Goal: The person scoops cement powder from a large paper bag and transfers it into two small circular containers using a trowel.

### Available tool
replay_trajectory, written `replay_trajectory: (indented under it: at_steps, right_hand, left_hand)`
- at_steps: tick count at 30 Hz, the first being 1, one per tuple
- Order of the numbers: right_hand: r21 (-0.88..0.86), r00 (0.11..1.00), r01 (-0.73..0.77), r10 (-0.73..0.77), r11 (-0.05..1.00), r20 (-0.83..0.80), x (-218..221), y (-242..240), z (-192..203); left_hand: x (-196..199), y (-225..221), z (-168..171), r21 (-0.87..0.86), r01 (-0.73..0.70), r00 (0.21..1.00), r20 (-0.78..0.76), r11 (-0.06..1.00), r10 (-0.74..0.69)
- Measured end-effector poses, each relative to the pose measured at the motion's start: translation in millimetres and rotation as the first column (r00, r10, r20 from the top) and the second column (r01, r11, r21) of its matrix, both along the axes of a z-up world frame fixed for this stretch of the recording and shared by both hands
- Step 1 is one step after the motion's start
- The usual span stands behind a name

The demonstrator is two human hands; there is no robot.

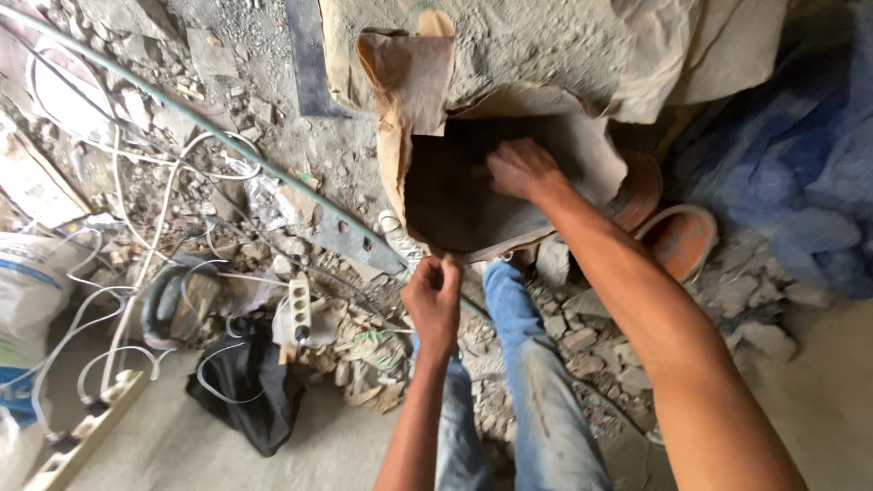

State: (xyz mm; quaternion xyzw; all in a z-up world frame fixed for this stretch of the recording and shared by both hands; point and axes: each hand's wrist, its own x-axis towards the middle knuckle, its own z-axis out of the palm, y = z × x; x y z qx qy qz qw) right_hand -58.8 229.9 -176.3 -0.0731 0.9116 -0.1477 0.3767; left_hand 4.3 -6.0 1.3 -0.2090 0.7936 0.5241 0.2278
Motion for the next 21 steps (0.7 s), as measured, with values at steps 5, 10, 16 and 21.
replay_trajectory:
  at_steps: [5, 10, 16, 21]
  right_hand:
    - [-0.122, 0.997, 0.082, -0.082, 0.989, 0.006, -3, 12, 47]
    - [-0.271, 0.983, 0.183, -0.181, 0.945, 0.031, 5, 20, 76]
    - [-0.372, 0.952, 0.237, -0.291, 0.897, -0.096, 29, 42, 123]
    - [-0.415, 0.883, 0.291, -0.409, 0.862, -0.230, 49, 76, 152]
  left_hand:
    - [2, 7, -3, -0.039, 0.000, 1.000, -0.012, 0.999, -0.001]
    - [1, 8, 2, 0.003, 0.000, 1.000, -0.016, 1.000, 0.001]
    - [-6, 9, 8, -0.042, 0.047, 0.998, 0.051, 0.998, -0.045]
    - [-1, 7, -1, -0.033, 0.033, 0.999, 0.011, 0.999, -0.033]
